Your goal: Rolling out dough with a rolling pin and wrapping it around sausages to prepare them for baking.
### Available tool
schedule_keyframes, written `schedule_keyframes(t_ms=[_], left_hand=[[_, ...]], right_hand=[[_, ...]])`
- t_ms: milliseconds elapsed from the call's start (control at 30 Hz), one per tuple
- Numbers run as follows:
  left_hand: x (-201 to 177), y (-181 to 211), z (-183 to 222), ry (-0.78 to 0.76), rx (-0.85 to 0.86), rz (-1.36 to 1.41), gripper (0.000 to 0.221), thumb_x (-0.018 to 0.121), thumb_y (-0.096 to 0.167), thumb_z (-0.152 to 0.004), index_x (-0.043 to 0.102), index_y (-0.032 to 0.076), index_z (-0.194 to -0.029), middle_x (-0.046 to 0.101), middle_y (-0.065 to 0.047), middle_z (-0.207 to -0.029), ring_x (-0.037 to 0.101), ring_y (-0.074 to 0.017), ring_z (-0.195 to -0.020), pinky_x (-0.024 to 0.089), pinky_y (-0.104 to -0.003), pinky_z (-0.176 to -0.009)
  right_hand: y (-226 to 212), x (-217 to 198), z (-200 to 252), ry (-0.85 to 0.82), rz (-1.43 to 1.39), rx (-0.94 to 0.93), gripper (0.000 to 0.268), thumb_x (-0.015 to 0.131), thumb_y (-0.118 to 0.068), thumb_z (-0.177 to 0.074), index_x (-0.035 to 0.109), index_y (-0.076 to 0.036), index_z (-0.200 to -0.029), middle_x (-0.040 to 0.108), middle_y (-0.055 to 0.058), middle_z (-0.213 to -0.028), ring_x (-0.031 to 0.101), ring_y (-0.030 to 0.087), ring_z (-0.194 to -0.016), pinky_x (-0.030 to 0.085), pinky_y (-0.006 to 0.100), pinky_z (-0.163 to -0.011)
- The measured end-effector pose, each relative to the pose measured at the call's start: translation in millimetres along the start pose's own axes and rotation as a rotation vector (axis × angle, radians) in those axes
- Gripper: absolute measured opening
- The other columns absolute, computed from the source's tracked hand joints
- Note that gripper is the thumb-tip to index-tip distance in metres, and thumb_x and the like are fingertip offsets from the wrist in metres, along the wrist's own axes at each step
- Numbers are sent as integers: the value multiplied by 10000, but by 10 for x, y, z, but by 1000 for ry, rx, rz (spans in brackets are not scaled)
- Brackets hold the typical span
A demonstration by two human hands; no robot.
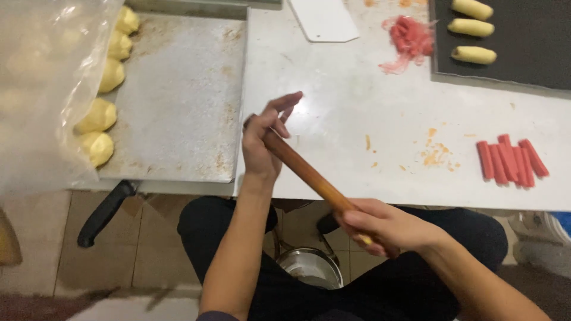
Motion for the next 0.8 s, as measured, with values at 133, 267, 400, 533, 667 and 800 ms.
schedule_keyframes(t_ms=[133, 267, 400, 533, 667, 800], left_hand=[[-158, -288, -113, 79, -83, -147, 408, 551, 377, -776, 742, 61, -951, 690, -70, -956, 609, -134, -900, 475, -235, -725], [-205, -351, -11, 360, -247, -348, 434, 607, 472, -754, 729, 56, -734, 641, -75, -660, 597, -153, -684, 433, -291, -785], [55, 119, 81, 69, -273, -603, 858, 489, 649, -646, 552, 86, -1290, 545, -84, -1297, 582, -203, -1054, 458, -282, -917], [-363, 67, -73, 70, -116, -591, 525, 604, 452, -787, 596, 137, -1208, 609, -55, -1202, 603, -185, -987, 511, -287, -852], [-696, -105, -275, 100, 159, -657, 163, 621, 182, -906, 664, 129, -1054, 689, 6, -1061, 641, -105, -954, 522, -231, -836], [-492, 265, -172, 126, 163, -697, 142, 580, 157, -919, 655, 99, -1026, 683, -32, -1029, 634, -118, -938, 525, -224, -832]], right_hand=[[173, -378, 120, 367, 667, 80, 251, 600, -283, -847, 654, -39, -875, 628, 136, -495, 629, 243, -472, 517, 351, -485], [176, -550, 119, 742, 1189, 57, 376, 592, -289, -850, 498, -178, -1197, 636, 62, -1046, 625, 341, -839, 479, 471, -699], [399, -997, 194, 882, 1016, 4, 243, 620, -239, -940, 588, -93, -1131, 603, 114, -766, 503, 255, -625, 412, 383, -607], [665, -1873, 459, 1110, 1222, 37, 257, 574, -245, -1096, 595, 11, -1106, 614, 237, -934, 562, 435, -853, 415, 511, -742], [914, -2443, 751, 1246, 1411, 230, 337, 538, -275, -1028, 632, 47, -997, 610, 265, -929, 566, 445, -892, 440, 534, -727], [127, -1738, 657, 1384, 1095, 279, 465, 671, -102, -907, 539, 81, -1314, 446, 271, -1206, 472, 388, -1054, 401, 484, -956]])
Point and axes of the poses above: each hand's wrist, its own z-axis away from the middle knuckle, its own x-axis out of the palm, y = z × x, the point moved 6 cm from there along -z, towards the middle knuckle
